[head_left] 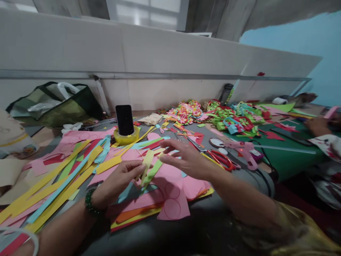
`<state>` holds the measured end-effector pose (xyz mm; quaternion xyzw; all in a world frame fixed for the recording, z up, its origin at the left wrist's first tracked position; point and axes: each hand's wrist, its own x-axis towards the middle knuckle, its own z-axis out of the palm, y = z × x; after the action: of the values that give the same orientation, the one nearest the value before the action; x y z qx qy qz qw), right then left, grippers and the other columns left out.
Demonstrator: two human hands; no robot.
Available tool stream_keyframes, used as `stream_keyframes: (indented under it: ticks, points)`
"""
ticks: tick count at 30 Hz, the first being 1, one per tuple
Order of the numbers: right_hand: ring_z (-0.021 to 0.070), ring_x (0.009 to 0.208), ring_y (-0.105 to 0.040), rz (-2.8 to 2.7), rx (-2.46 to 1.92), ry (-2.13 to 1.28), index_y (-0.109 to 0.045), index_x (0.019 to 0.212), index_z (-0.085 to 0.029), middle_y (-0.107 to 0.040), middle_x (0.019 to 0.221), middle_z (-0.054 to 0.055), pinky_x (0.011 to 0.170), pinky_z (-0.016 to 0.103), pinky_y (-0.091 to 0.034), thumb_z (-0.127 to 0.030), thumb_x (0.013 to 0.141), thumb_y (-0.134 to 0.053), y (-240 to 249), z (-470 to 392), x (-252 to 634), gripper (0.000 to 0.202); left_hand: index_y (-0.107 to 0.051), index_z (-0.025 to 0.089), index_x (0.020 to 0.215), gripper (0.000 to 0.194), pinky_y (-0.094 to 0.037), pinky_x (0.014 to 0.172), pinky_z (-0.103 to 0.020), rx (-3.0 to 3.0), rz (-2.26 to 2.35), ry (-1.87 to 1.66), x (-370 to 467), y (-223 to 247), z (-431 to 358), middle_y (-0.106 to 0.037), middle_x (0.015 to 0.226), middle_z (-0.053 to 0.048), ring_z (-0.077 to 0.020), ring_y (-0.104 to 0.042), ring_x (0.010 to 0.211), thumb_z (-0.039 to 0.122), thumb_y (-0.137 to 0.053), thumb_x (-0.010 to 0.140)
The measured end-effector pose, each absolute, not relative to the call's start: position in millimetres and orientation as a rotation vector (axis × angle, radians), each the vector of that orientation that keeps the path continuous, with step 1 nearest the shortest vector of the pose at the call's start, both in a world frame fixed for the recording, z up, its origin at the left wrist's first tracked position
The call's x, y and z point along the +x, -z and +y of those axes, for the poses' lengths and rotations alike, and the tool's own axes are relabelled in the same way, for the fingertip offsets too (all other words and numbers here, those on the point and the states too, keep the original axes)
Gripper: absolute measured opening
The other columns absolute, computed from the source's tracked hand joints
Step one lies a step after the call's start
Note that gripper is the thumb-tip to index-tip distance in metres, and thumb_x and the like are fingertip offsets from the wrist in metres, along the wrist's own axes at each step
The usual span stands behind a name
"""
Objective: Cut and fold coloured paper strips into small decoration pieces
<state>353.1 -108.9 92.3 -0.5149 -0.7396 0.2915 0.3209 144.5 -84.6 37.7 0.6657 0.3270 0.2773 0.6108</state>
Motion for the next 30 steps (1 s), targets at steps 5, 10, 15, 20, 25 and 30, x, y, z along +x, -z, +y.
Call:
stream_keyframes:
  ticks: [5,10,15,20,25,30]
  points:
    - [0.0083,0.057,-0.051,-1.739,-1.191,-1.093,-0.058,0.086,-0.014,-0.055,0.064,-0.003,0.052,0.02,-0.041,-0.027,0.07,-0.065,-65,-65,329,0.022,-0.052,0.016,0.058,0.043,-0.039,0.055,-0.023,1.615,0.805,-0.615,142,-40,-78,-0.05,0.056,0.001,-0.0106,-0.046,0.054,0.048,-0.041,0.084]
    - [0.0067,0.051,-0.05,-1.622,-1.253,-1.226,-0.06,0.071,-0.012,-0.056,0.057,-0.003,0.047,0.019,-0.039,-0.029,0.063,-0.07,-53,-50,350,0.022,-0.061,0.015,0.089,0.036,-0.04,0.054,-0.024,1.79,1.042,-0.672,137,-26,-66,-0.058,0.066,0.0,-0.0133,-0.052,0.058,0.045,-0.042,0.083]
    - [0.0055,0.047,-0.048,-1.622,-1.381,-1.302,-0.063,0.065,-0.012,-0.059,0.055,-0.003,0.045,0.019,-0.037,-0.024,0.059,-0.072,-48,-45,359,0.016,-0.059,0.018,0.091,0.022,-0.037,0.054,-0.026,2.13,1.162,-0.576,139,-14,-66,-0.06,0.063,0.001,-0.0145,-0.053,0.057,0.03,-0.043,0.082]
    - [0.005,0.045,-0.047,-1.619,-1.424,-1.391,-0.062,0.063,-0.013,-0.059,0.053,-0.004,0.043,0.018,-0.036,-0.022,0.059,-0.07,-39,-43,356,0.012,-0.057,0.019,0.091,0.019,-0.037,0.054,-0.025,2.169,1.189,-0.541,139,-12,-67,-0.061,0.065,0.001,-0.0145,-0.054,0.058,0.027,-0.044,0.081]
    - [0.0061,0.046,-0.047,-1.727,-1.531,-1.31,-0.061,0.063,-0.013,-0.059,0.055,-0.003,0.044,0.018,-0.036,-0.021,0.062,-0.065,-33,-44,355,0.009,-0.059,0.019,0.095,0.022,-0.038,0.058,-0.025,2.217,1.185,-0.526,139,-14,-67,-0.065,0.072,-0.001,-0.0157,-0.057,0.064,0.027,-0.044,0.081]
    - [0.008,0.053,-0.047,-1.939,-1.497,-1.074,-0.06,0.062,-0.014,-0.057,0.056,-0.003,0.049,0.02,-0.036,-0.023,0.065,-0.061,-29,-43,359,0.01,-0.061,0.02,0.099,0.025,-0.039,0.059,-0.025,2.224,1.187,-0.526,140,-16,-70,-0.066,0.072,-0.001,-0.0154,-0.057,0.063,0.028,-0.044,0.083]
